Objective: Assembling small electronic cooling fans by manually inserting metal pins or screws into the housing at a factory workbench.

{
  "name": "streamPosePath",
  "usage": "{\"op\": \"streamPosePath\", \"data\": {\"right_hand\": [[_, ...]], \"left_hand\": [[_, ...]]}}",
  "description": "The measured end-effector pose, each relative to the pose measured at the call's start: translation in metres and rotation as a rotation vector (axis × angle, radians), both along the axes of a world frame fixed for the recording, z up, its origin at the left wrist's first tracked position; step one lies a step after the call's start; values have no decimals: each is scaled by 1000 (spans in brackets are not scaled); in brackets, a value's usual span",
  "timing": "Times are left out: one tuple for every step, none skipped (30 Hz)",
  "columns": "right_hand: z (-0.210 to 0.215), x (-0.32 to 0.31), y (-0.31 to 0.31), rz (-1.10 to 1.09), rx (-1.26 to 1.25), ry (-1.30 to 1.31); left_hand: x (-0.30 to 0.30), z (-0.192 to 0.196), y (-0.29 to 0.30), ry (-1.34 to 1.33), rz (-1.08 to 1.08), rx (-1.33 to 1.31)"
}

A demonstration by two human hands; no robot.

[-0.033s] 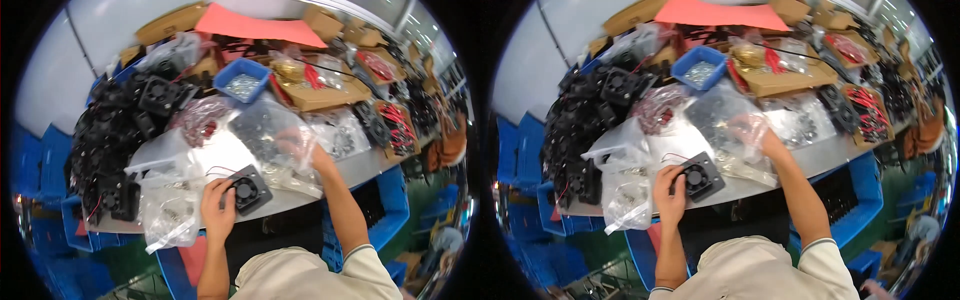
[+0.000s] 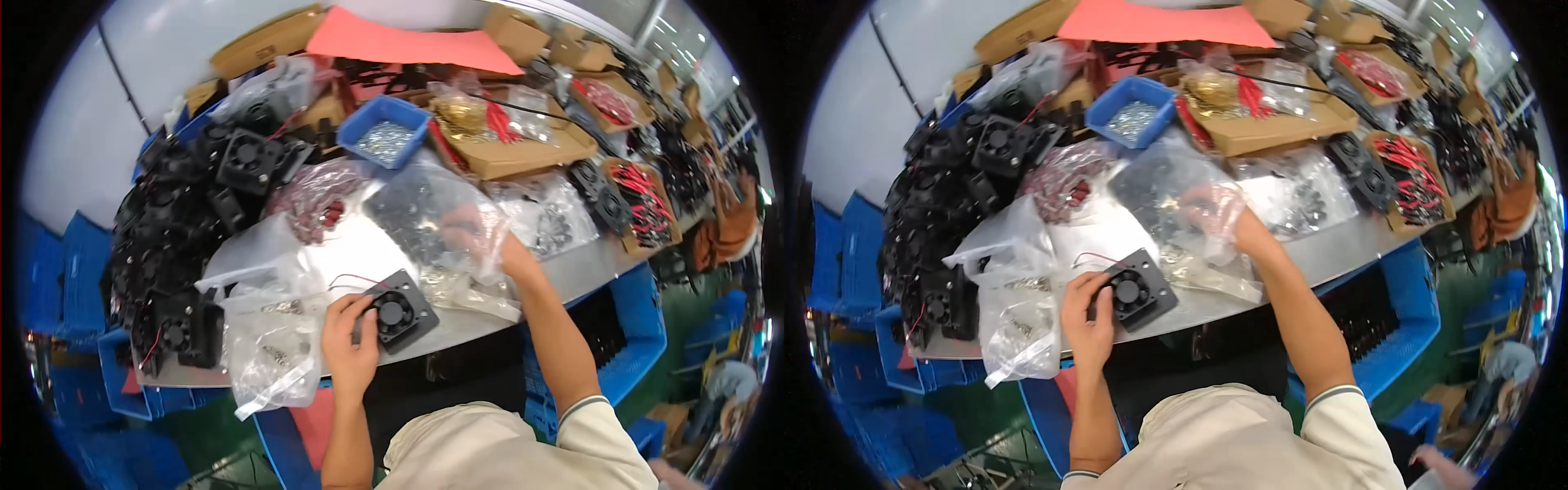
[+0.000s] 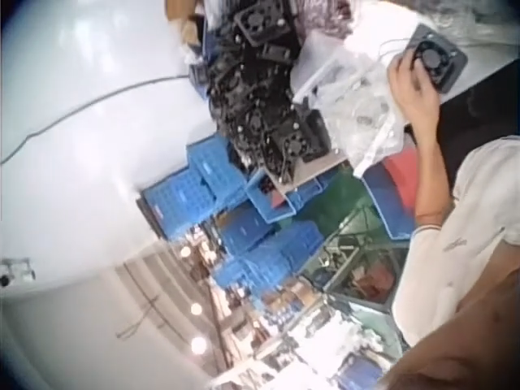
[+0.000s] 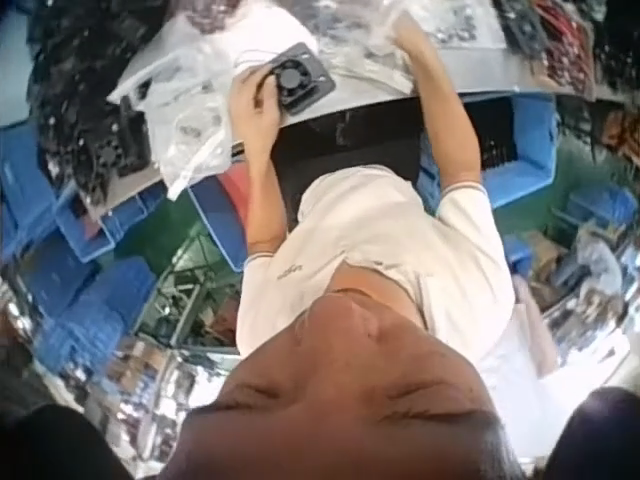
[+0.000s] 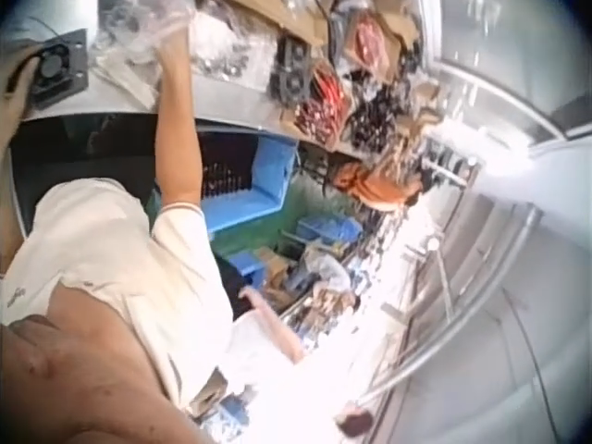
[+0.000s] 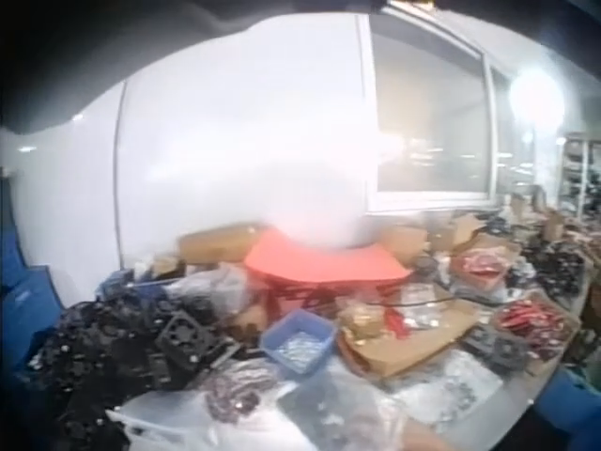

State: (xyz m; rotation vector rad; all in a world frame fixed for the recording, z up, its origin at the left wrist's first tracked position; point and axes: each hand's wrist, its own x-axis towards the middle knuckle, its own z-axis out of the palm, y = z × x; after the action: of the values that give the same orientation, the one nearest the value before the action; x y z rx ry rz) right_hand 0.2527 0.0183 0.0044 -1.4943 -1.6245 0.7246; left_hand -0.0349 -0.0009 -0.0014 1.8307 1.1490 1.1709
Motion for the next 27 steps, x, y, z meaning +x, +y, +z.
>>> {"op": "streamPosePath", "data": {"right_hand": [[3,0,-1,-12,-51,-2],[4,1,-4,-38,-54,-10],[4,3,-6,-37,-55,91],[3,4,-9,-31,-54,193],[2,7,-11,-45,-54,188],[0,11,-10,-49,-40,132],[-1,8,-8,-39,-27,84],[0,6,-8,-32,-28,87],[3,4,-8,-51,-52,59],[8,0,-5,-61,-72,34],[12,-6,-3,-28,-67,48],[17,-7,-4,-38,-76,-7],[20,-5,-5,-56,-77,-69],[15,-1,-6,-54,-59,-37],[9,0,-6,-50,-41,-4],[14,-1,-11,-87,-79,89],[15,-5,-13,-111,-120,189],[8,-3,-12,-84,-104,192],[1,3,-12,-81,-59,81],[-3,4,-12,-82,-16,-27],[-5,3,-11,-72,-2,-28],[-6,0,-12,-74,10,-49],[-6,-1,-12,-78,22,-69],[-4,-2,-11,-46,-15,-102],[-3,-2,-12,-49,-14,-104],[-3,-2,-13,-54,-8,-49],[-2,-3,-14,-59,-3,7]], "left_hand": [[2,1,1,2,-5,14],[5,2,2,4,-6,29],[8,1,2,-4,-29,27],[9,0,1,-7,-39,15],[10,-1,1,-9,-46,3],[12,-2,2,-14,-56,2],[10,-2,2,-11,-54,8],[7,-2,2,-8,-49,15],[6,-2,2,-4,-39,15],[5,-2,2,-8,-36,10],[2,-2,2,-3,-21,6],[0,-1,2,4,-10,22],[2,0,3,50,-22,51],[2,0,4,36,-30,59],[2,-1,3,22,-36,69],[5,0,3,1,-49,71],[4,-2,3,-12,-53,73],[3,-3,3,-37,-54,61],[4,-3,2,-30,-58,64],[3,-3,1,-37,-58,54],[3,-4,2,-44,-61,43],[1,-4,0,-43,-53,51],[0,-4,-1,-41,-50,46],[-2,-4,0,-39,-48,40],[-2,-3,0,-41,-51,41],[-2,-2,0,-38,-53,33],[-3,-2,0,-35,-56,23]]}}
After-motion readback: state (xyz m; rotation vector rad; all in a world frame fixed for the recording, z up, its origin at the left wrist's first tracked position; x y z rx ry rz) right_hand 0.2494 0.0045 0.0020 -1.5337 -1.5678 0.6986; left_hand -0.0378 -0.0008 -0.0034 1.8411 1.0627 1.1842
